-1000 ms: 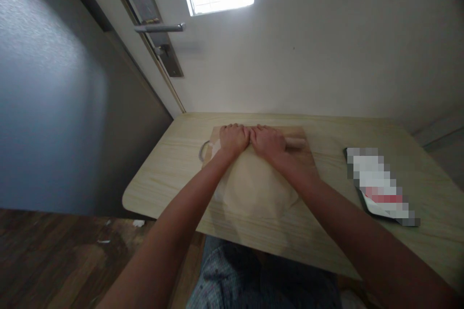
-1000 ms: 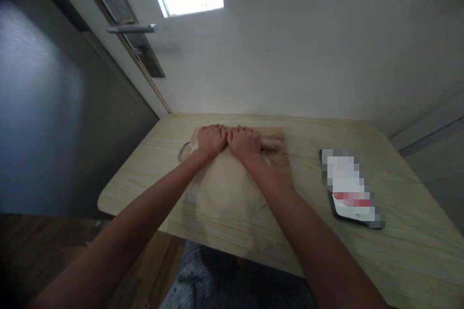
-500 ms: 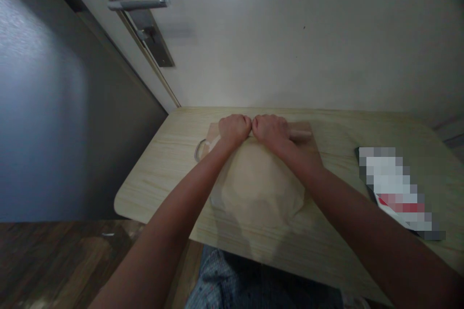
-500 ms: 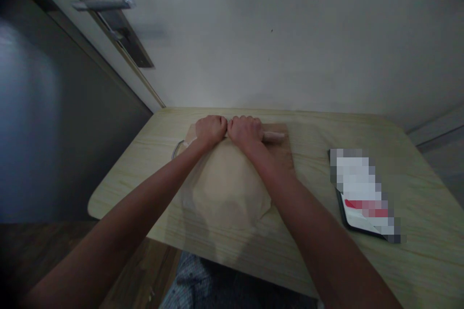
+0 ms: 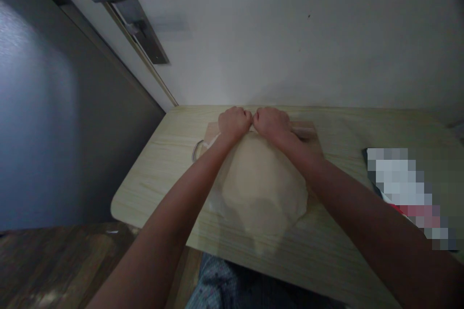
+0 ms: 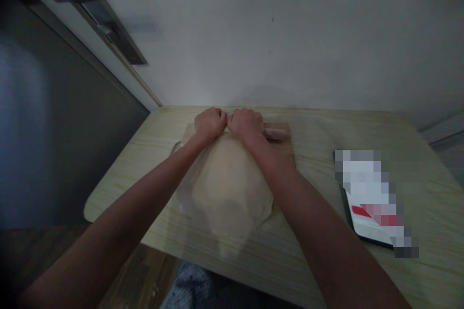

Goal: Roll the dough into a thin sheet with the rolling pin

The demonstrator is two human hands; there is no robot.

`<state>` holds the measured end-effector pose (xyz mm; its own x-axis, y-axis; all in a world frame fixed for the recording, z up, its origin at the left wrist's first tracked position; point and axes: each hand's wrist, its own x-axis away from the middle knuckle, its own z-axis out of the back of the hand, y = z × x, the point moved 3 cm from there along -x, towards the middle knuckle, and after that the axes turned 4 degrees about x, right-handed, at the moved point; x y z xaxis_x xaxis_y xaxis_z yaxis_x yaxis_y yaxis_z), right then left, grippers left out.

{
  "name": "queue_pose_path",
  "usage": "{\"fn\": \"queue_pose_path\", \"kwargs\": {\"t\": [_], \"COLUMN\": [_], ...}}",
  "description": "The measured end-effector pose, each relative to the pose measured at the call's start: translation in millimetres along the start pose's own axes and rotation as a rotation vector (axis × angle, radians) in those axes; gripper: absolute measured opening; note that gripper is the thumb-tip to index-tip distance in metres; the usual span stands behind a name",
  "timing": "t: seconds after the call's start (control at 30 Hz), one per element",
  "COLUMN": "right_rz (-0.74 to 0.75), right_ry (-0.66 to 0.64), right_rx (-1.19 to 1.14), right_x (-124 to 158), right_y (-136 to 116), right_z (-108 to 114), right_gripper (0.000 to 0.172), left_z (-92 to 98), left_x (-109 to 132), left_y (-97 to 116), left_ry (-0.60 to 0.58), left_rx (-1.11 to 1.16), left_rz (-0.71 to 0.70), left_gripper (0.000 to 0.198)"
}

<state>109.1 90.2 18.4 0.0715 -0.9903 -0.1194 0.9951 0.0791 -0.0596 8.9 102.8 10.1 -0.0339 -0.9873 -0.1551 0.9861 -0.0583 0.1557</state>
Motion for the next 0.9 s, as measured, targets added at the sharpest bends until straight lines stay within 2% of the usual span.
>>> {"fn": "queue_pose_path", "kwargs": {"t": [0.47,0.73,0.9], "right_rz": [0.0,0.016,0.029], "right_ry": [0.0,0.061,0.084], "right_rx": [-0.016,-0.002,-0.001], "right_x": [0,22,37], "right_y": [-1,-8,-11], "right_z": [-1,0,-2], "right_gripper": [0.041,0.044,0.044], "left_z": [-2.0,1.9,3.9], "left_x": [-2,16,33], "left_y": [-1,-2,-3], "left_ry": [-0.027,0.033,0.026], "left_rx": [0.011,-0.039,-0.069], "left_rz": [0.015,0.005,-0.11], "left_gripper": [0.049,0.047,0.045]}}
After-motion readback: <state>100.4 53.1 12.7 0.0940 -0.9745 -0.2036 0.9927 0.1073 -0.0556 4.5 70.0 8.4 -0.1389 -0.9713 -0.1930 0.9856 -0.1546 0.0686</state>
